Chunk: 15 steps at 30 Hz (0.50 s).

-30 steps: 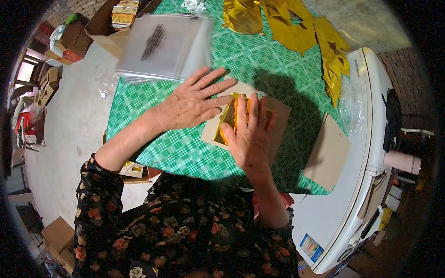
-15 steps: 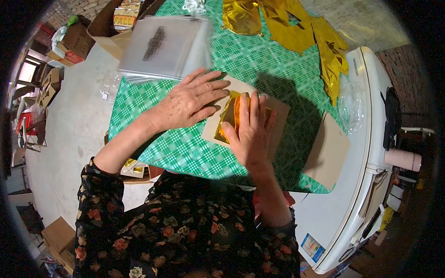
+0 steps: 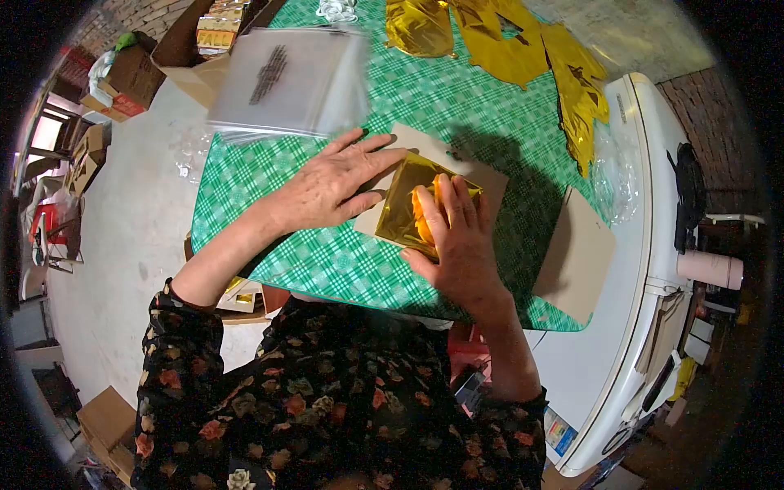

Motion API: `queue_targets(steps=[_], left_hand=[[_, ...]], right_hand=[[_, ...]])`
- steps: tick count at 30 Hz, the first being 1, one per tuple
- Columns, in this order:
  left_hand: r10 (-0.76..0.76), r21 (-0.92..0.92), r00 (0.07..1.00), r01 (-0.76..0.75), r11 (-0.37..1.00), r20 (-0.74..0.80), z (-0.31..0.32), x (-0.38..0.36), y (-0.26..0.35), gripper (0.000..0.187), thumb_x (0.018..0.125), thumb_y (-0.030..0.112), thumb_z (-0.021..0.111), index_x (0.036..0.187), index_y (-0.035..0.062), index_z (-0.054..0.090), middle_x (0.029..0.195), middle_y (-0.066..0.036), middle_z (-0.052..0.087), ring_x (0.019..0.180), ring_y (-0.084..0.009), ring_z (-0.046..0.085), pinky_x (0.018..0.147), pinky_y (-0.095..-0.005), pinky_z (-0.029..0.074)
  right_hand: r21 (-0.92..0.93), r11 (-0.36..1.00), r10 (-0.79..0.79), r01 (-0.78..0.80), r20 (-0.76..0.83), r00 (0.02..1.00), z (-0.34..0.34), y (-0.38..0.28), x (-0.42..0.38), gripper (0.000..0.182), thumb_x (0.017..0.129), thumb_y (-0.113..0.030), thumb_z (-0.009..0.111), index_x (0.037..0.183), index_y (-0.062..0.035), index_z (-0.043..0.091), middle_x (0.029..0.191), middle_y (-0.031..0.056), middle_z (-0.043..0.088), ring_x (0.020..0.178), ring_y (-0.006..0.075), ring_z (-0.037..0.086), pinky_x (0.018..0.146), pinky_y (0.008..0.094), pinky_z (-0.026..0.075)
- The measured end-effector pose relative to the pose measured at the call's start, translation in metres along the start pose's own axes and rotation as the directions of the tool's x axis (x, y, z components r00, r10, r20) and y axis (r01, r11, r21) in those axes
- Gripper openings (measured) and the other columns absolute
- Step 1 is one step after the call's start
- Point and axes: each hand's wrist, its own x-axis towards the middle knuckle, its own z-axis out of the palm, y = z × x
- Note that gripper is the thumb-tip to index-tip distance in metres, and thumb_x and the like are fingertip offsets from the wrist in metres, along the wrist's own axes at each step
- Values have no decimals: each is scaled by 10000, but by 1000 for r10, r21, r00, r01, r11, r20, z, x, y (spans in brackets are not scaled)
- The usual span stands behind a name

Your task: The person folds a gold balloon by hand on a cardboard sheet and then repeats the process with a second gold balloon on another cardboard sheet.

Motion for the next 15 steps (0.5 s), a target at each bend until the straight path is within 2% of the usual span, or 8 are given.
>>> queue_targets(steps=[3,15], left_hand=[[2,3,999,-2,1000,32,2,-1,-1,712,1019,254,684,1654,109,397,1608,-170,544,1580,-343,415,1341,-577,240],[48,35,999,-48,998,-4,6,-2,-3,673,1025,269,676,1627,98,429,1587,-174,563,1564,-355,438,1334,-585,263]], right_hand=[[-111,992,-60,61,11,998,-1,-2,1,920,871,-425,848,1624,-73,454,1652,284,388,1557,482,349,1262,675,249],[-50,997,-65,66,18,998,-7,3,2,878,879,-411,841,1602,-67,481,1646,251,422,1526,465,394,1250,655,272]])
